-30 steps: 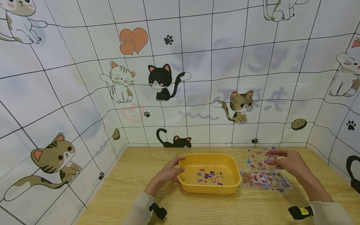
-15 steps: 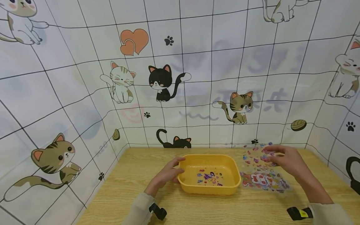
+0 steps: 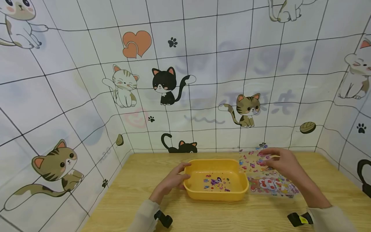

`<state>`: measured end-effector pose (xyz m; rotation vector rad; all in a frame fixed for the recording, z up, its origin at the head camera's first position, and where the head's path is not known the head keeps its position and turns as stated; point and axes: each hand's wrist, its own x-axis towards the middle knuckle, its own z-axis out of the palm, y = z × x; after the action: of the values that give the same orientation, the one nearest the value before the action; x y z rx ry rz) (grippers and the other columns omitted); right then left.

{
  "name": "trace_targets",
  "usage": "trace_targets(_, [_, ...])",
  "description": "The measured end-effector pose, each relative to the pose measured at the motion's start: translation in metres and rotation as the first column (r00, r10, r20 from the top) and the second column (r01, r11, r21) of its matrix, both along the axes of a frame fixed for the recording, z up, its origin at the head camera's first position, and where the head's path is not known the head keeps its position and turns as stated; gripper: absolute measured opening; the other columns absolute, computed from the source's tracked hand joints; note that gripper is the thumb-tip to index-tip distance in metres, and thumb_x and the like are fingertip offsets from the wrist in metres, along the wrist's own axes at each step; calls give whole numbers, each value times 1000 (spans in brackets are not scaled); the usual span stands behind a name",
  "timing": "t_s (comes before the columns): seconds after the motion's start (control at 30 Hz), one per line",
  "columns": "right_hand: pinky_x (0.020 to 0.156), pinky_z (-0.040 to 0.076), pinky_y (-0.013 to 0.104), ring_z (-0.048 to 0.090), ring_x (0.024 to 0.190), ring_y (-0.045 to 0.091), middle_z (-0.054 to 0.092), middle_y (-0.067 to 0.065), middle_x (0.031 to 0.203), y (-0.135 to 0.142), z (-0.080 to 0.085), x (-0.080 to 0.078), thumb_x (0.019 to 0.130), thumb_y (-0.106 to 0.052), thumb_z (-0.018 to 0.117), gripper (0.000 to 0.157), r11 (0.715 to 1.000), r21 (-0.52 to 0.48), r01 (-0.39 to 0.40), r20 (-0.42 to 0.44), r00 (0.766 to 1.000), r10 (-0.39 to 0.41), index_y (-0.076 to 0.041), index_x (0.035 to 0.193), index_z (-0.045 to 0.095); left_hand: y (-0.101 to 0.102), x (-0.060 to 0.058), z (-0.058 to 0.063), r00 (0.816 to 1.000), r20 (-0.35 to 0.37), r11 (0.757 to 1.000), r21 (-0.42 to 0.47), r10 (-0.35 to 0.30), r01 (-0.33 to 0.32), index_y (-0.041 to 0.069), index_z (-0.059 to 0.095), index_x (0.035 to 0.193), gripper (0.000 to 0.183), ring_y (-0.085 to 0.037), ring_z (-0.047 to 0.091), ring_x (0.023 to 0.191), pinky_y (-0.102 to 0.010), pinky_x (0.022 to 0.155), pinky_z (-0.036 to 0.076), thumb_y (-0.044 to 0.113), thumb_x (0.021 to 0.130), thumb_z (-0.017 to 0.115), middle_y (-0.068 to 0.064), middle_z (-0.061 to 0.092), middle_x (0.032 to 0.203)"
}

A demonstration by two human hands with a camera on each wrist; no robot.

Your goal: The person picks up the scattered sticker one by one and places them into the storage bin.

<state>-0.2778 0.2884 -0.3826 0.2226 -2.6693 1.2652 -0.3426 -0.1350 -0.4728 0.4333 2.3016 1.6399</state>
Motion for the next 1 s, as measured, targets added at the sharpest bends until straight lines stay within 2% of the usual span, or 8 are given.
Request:
trace_targets(0.23, [62, 60, 28, 73, 83, 16, 61, 32, 135, -22, 6, -4, 96, -12, 71, 42, 998, -8, -59, -8, 998, 59, 5, 134, 63, 1, 0, 2, 1000, -16, 1000, -15, -14, 14, 16, 45, 154, 53, -33, 66, 119, -39, 74, 67, 16, 104, 60, -25, 31, 164])
trace_targets(0.4, [67, 62, 28, 74, 84, 19, 62, 31, 134, -39, 13, -9, 96, -8, 69, 41, 995, -13, -100, 18, 995, 100, 6, 134, 62, 0, -1, 0, 1000, -14, 1000, -14, -2, 2, 19, 47, 152, 50, -34, 63, 124, -39, 74, 67, 17, 104, 60, -23, 30, 165])
trace_targets(0.53, [71, 63, 32, 74, 89, 23, 60, 33, 134, -50, 16, -13, 96, -5, 67, 41, 989, -1, -148, 38, 988, 148, 7, 134, 62, -1, -2, -1, 1000, -13, 1000, -4, -3, 3, 20, 48, 151, 49, -33, 64, 122, -40, 75, 67, 17, 104, 60, -23, 31, 164])
trace_targets(0.77, [77, 65, 39, 74, 95, 28, 63, 31, 130, -68, 12, -21, 94, -4, 69, 40, 969, -9, -245, 92, 965, 245, 8, 132, 63, -1, -2, -2, 1000, -10, 1000, -2, -8, 8, 20, 48, 151, 50, -32, 66, 119, -41, 75, 67, 18, 103, 61, -24, 30, 165])
trace_targets(0.9, [73, 66, 37, 75, 91, 26, 64, 30, 127, -78, 11, -26, 93, -2, 70, 39, 955, -33, -295, 119, 947, 297, 10, 130, 63, -2, -2, -2, 1000, -10, 1000, -3, -4, 4, 21, 49, 151, 50, -34, 65, 122, -41, 75, 67, 19, 103, 61, -24, 29, 166])
trace_targets(1.0, [70, 65, 36, 75, 86, 23, 66, 29, 124, -87, 10, -30, 92, -1, 71, 38, 947, -14, -320, 124, 940, 319, 11, 127, 65, -1, -3, -2, 1000, -10, 1000, -7, -9, 9, 22, 48, 151, 50, -35, 64, 123, -41, 75, 67, 19, 103, 61, -23, 28, 166])
